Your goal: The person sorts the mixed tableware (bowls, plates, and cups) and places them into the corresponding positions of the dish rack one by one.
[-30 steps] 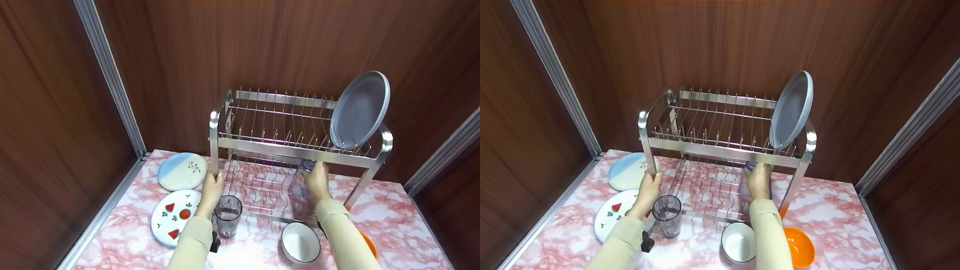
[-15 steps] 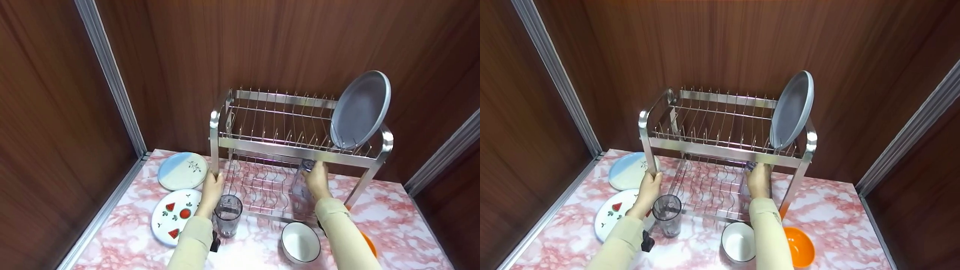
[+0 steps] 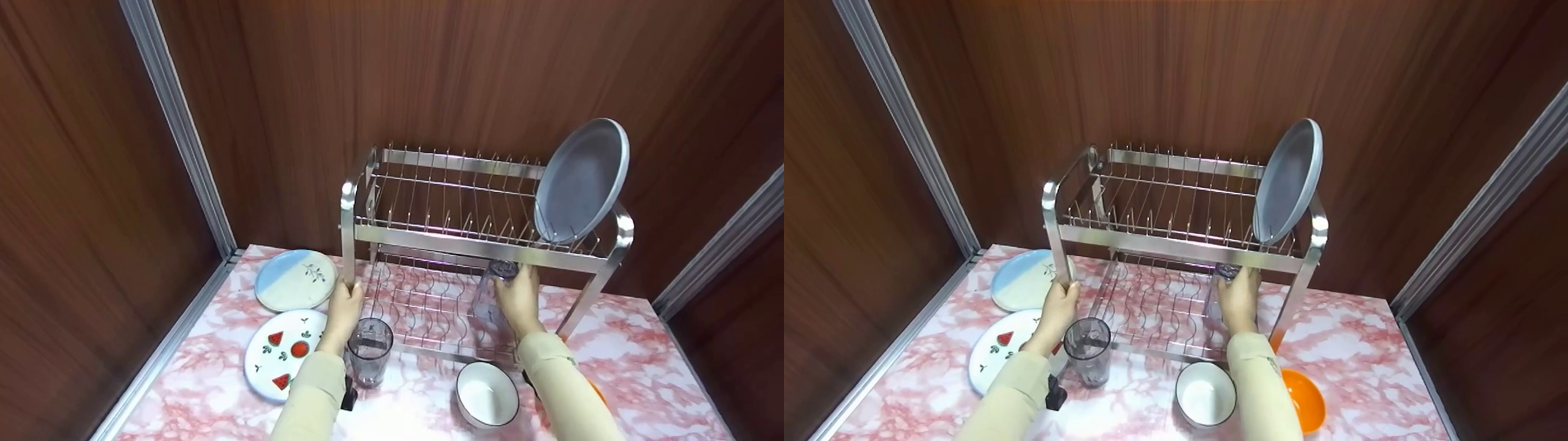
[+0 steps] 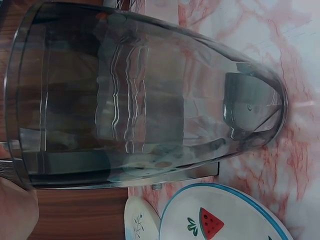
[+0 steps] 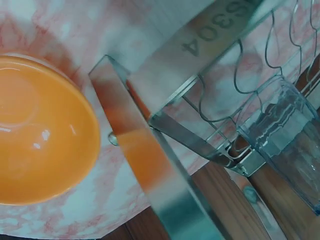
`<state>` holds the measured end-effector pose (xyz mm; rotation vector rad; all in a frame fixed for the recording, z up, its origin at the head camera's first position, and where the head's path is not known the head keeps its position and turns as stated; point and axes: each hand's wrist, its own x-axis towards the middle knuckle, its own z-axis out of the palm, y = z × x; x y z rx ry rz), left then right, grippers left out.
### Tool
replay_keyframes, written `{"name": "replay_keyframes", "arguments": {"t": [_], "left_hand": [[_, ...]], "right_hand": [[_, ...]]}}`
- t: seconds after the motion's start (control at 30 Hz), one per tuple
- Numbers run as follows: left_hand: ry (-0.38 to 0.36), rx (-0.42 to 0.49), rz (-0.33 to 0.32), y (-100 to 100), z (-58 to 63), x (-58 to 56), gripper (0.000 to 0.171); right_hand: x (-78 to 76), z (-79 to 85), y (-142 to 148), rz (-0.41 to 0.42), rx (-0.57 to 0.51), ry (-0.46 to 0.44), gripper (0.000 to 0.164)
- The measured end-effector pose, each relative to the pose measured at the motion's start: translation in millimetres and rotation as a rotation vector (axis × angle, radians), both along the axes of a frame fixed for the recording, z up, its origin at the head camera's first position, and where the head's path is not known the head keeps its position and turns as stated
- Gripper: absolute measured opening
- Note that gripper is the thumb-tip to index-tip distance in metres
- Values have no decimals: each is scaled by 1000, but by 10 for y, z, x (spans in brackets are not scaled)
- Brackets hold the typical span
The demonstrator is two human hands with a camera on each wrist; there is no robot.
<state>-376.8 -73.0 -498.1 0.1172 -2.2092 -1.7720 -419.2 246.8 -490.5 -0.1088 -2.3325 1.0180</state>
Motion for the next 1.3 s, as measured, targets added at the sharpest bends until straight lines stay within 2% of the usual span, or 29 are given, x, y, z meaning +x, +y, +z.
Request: {"name": "replay_keyframes", "arguments": {"t": [0.2,0.43,0.7,0.8,0.9,1.07,1.17,1.3], "left_hand": [[1,5,0,-6,-1,1,11],[-28,28,-21,-26,-17,-13,16],[-38,34,-24,-42,-14,-38,17],[-32,35,-18,-52,-6,-32,14],[-36,48,-22,-53,1,-19,11],[-34,39,-19,-35,11,1,10],[-35,44,-24,-10,23,13,11],[-47,64,-45,17,50,27,12]], "right_hand": [[157,-8,-6,-11,35,87,58],[354,-33,-25,75,37,191,56],[630,-91,56,141,82,216,50],[737,-123,99,166,126,290,50],[845,-164,162,211,153,403,49],[1030,-234,318,321,200,593,48],[1169,-273,433,364,231,643,45],[1345,-374,610,354,294,648,42]]}}
